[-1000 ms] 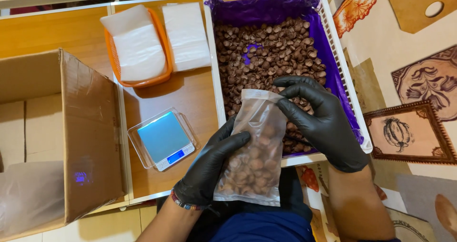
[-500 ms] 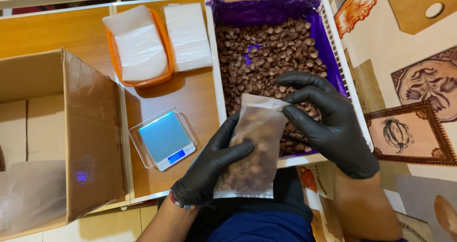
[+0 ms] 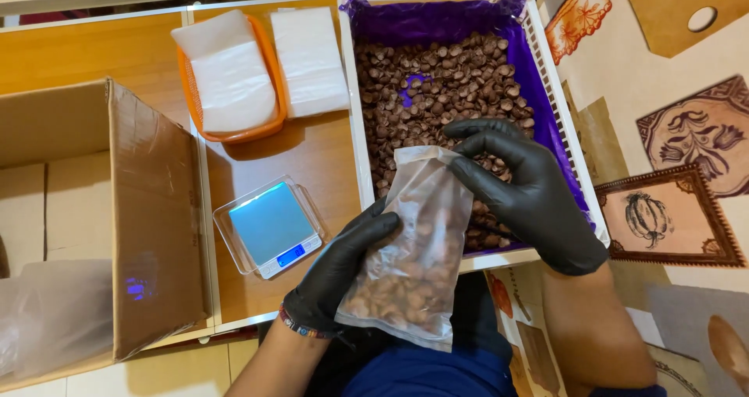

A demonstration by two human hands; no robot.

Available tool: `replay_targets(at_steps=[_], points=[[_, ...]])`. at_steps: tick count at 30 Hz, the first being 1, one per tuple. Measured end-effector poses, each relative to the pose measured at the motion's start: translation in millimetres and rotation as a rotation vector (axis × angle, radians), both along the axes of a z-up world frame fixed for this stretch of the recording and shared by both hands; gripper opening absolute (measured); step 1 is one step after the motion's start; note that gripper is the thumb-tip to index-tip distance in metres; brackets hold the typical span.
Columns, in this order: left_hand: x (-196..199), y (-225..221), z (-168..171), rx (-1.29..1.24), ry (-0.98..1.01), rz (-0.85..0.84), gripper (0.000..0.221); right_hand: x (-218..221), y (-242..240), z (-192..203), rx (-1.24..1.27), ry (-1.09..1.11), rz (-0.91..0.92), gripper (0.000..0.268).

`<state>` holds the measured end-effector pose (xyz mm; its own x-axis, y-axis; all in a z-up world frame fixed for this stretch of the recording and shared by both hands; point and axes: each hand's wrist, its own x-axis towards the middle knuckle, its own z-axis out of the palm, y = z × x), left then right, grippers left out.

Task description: The person picks up chocolate buttons from a tray by hand and places them into small plastic bags, then weighs each bag on a scale and places the bags into a cardboard box.

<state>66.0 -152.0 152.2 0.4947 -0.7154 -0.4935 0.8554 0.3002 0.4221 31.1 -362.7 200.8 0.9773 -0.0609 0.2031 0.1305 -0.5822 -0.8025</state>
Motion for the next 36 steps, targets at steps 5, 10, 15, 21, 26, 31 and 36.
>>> replay_targets(at_steps=[5, 10, 15, 21, 26, 31, 36], points=[[1, -5, -10, -0.086, -0.022, 0.035, 0.075, 0, -3, -7, -0.004, 0.021, -0.026, 0.007], [3, -8, -10, 0.070, 0.051, 0.107, 0.074, 2, -3, -11, 0.036, 0.051, -0.036, 0.006], [-1, -6, -19, -0.091, -0.093, 0.077, 0.079, 1, -3, -10, 0.035, 0.022, -0.019, 0.007], [-2, 6, -1, -0.077, -0.495, -0.099, 0.093, -9, 4, 15, -0.058, -0.126, 0.094, 0.006], [-6, 25, -20, 0.026, -0.454, -0.159, 0.083, -20, 11, 46, -0.172, -0.206, 0.180, 0.008], [-9, 36, -47, 0.081, -0.486, -0.001, 0.074, -20, 27, 72, -0.261, -0.313, 0.252, 0.003], [-10, 57, -74, -0.027, -0.386, 0.185, 0.064, -20, 40, 72, -0.337, -0.278, 0.342, 0.011]])
